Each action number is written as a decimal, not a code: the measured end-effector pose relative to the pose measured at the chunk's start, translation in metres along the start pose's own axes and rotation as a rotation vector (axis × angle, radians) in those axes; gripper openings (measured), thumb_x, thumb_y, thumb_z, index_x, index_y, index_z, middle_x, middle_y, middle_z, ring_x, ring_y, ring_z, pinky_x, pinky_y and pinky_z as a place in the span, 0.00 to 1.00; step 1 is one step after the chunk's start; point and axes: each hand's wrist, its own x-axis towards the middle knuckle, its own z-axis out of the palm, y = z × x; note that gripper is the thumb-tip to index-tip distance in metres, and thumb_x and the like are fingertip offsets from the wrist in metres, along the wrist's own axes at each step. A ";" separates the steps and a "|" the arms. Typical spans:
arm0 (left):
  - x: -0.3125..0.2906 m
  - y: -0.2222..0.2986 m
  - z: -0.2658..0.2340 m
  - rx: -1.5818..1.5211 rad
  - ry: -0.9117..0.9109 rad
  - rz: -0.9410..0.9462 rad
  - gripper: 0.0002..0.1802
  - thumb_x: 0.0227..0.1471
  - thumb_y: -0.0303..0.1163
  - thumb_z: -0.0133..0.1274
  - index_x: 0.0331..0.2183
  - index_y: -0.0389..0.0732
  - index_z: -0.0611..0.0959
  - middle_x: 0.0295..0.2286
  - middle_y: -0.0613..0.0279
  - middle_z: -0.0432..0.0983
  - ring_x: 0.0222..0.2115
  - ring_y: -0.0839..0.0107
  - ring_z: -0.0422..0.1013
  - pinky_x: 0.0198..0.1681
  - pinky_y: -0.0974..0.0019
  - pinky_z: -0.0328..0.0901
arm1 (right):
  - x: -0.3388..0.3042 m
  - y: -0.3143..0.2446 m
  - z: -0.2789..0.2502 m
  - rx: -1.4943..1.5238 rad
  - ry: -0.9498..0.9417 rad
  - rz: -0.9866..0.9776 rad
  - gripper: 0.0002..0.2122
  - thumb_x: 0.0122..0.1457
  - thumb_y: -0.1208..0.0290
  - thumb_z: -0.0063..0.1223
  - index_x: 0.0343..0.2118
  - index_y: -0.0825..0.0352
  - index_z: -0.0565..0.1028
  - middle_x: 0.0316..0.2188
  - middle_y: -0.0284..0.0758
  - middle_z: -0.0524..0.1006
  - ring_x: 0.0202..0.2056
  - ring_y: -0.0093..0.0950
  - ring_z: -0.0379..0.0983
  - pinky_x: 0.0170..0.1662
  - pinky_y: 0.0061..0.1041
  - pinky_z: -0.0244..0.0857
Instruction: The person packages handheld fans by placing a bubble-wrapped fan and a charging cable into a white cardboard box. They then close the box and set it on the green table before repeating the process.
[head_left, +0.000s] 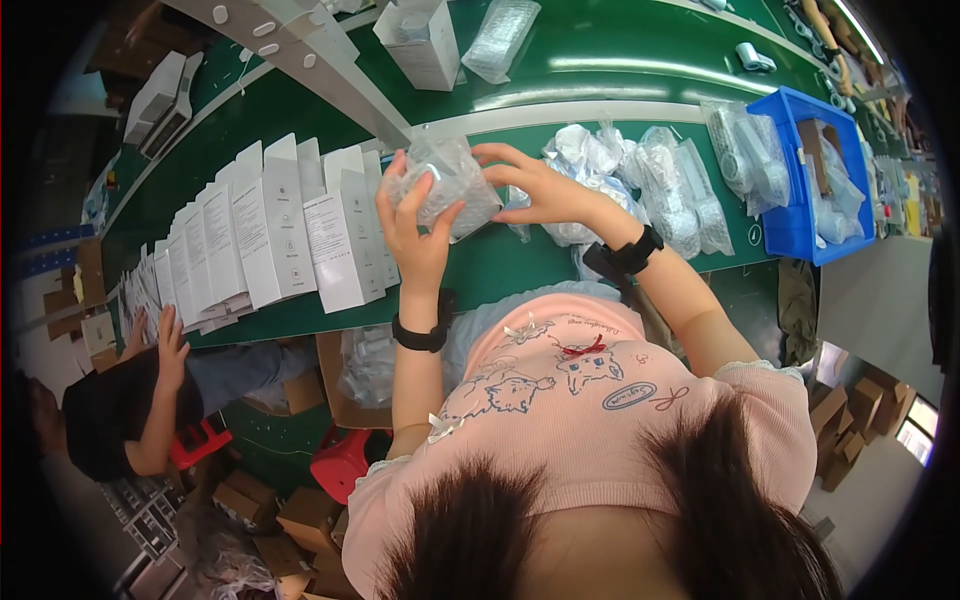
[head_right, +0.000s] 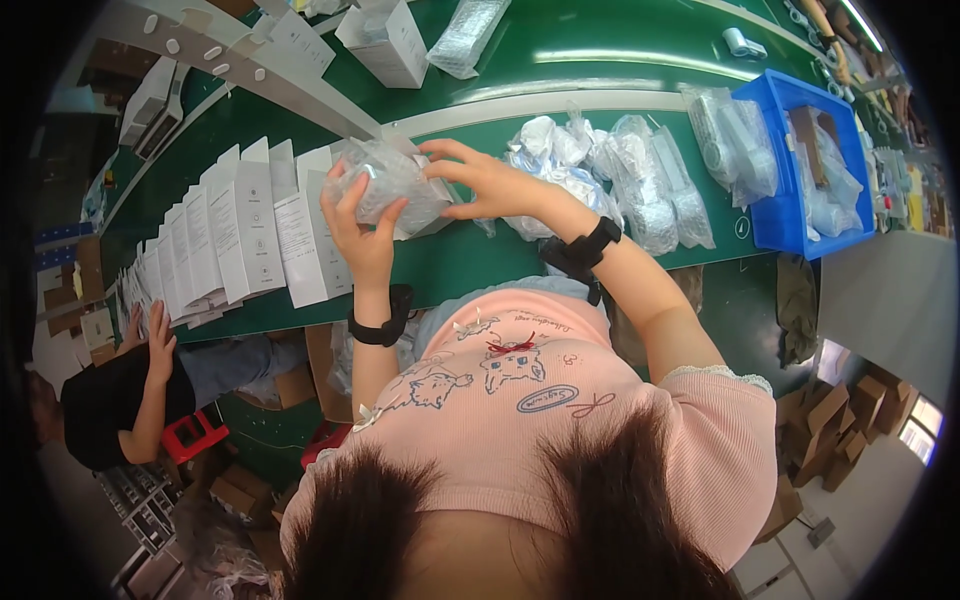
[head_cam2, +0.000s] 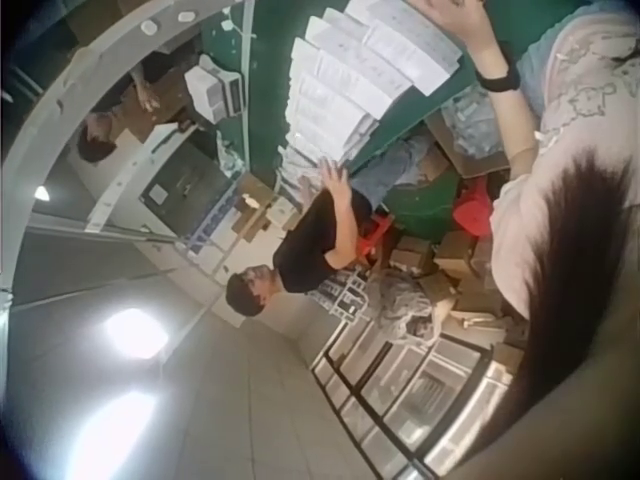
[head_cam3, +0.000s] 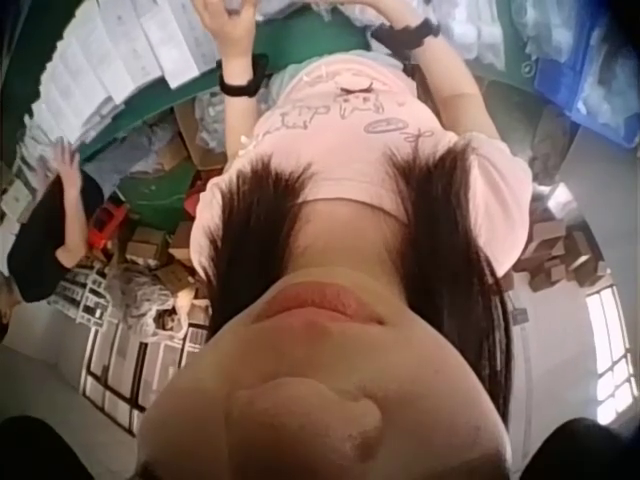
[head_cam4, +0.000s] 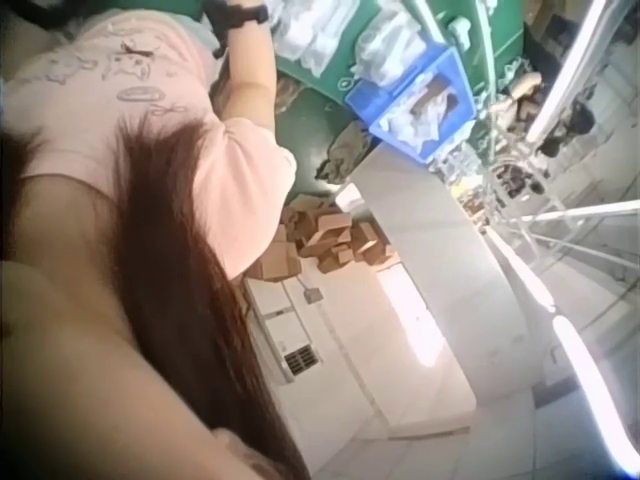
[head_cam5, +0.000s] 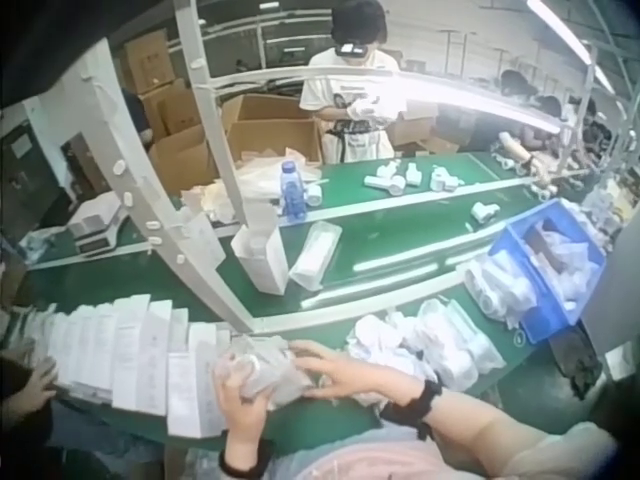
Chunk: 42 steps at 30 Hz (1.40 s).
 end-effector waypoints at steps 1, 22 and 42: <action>-0.001 -0.001 -0.002 0.000 -0.001 -0.002 0.29 0.32 0.22 0.60 0.42 0.46 0.72 0.46 0.52 0.60 0.51 0.52 0.56 0.49 0.58 0.56 | 0.002 -0.003 -0.005 -0.002 -0.010 -0.002 0.26 0.44 0.72 0.58 0.49 0.62 0.63 0.52 0.37 0.60 0.46 0.30 0.64 0.43 0.28 0.65; 0.003 0.016 -0.012 0.082 -0.228 -0.170 0.17 0.32 0.26 0.61 0.32 0.41 0.77 0.50 0.49 0.53 0.50 0.53 0.55 0.49 0.57 0.54 | -0.063 0.089 -0.086 -0.862 -0.080 0.945 0.18 0.40 0.65 0.57 0.38 0.63 0.74 0.43 0.39 0.69 0.49 0.41 0.59 0.46 0.33 0.60; 0.012 0.002 -0.005 0.217 -0.173 -0.467 0.09 0.31 0.24 0.59 0.21 0.35 0.76 0.19 0.63 0.66 0.18 0.73 0.59 0.21 0.72 0.53 | -0.012 0.104 -0.060 -0.506 0.011 0.578 0.13 0.46 0.71 0.54 0.36 0.68 0.71 0.31 0.43 0.74 0.38 0.38 0.70 0.40 0.32 0.64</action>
